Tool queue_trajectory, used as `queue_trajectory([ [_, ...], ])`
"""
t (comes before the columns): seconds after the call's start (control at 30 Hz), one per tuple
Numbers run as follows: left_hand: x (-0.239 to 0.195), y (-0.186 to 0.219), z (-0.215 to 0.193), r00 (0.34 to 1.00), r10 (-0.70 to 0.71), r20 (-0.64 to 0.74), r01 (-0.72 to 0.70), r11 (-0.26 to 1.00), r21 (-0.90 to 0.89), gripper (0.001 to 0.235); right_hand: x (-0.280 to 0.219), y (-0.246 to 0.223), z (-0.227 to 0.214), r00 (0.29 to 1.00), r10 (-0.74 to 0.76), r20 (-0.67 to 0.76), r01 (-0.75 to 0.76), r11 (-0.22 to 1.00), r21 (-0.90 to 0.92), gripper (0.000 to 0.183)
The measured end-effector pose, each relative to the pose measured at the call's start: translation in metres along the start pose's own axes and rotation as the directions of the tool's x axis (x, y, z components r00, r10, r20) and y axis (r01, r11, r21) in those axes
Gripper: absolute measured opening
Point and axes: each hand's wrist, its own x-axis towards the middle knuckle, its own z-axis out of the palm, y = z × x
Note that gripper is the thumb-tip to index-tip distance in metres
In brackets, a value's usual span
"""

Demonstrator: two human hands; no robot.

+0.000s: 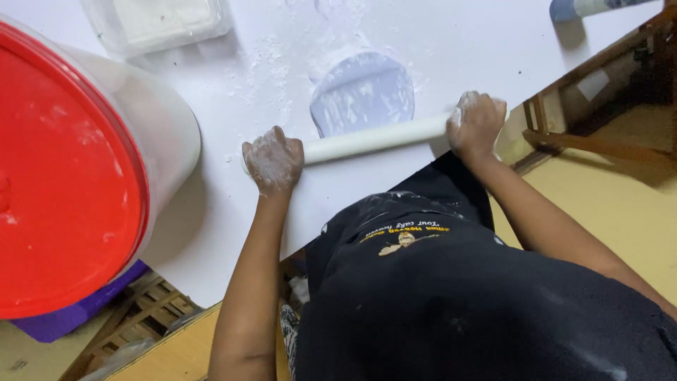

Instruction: Kneading a piece of purple dough by hand and then rolling it flat with a rolling pin on a white work surface.

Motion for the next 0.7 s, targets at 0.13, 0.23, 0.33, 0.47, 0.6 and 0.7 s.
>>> queue_trajectory([
  [0.13, 0.039, -0.005, 0.013, 0.995, 0.025, 0.095, -0.02, 0.998, -0.053, 0.031, 0.027, -0.016, -0.024, 0.991, 0.057, 0.12, -0.052, 0.998, -0.047, 0.012],
  [0.23, 0.095, 0.001, 0.009, 0.994, 0.108, -0.012, -0.108, 0.994, -0.034, 0.029, 0.064, 0.02, 0.051, 0.996, 0.059, 0.065, -0.058, 0.998, -0.022, 0.03],
  [0.33, 0.156, 0.003, -0.011, 0.807, 0.391, -0.442, -0.377, 0.918, 0.122, 0.014, 0.17, 0.007, 0.004, 0.962, 0.194, 0.192, -0.24, 0.938, 0.252, 0.026],
  [0.47, 0.153, 0.013, -0.027, 0.837, 0.351, -0.419, -0.38, 0.925, 0.014, 0.011, 0.189, 0.005, 0.009, 0.979, 0.145, 0.144, -0.186, 0.925, 0.332, 0.035],
  [0.6, 0.04, 0.023, -0.041, 0.959, 0.169, -0.229, -0.156, 0.985, 0.076, 0.048, 0.109, -0.026, -0.057, 0.911, 0.15, 0.384, -0.269, 0.922, 0.277, 0.051],
  [0.7, -0.066, 0.016, -0.011, 0.982, 0.034, 0.187, -0.056, 0.992, 0.112, 0.083, 0.039, -0.046, -0.088, 0.846, 0.186, 0.5, -0.351, 0.9, 0.259, 0.058],
])
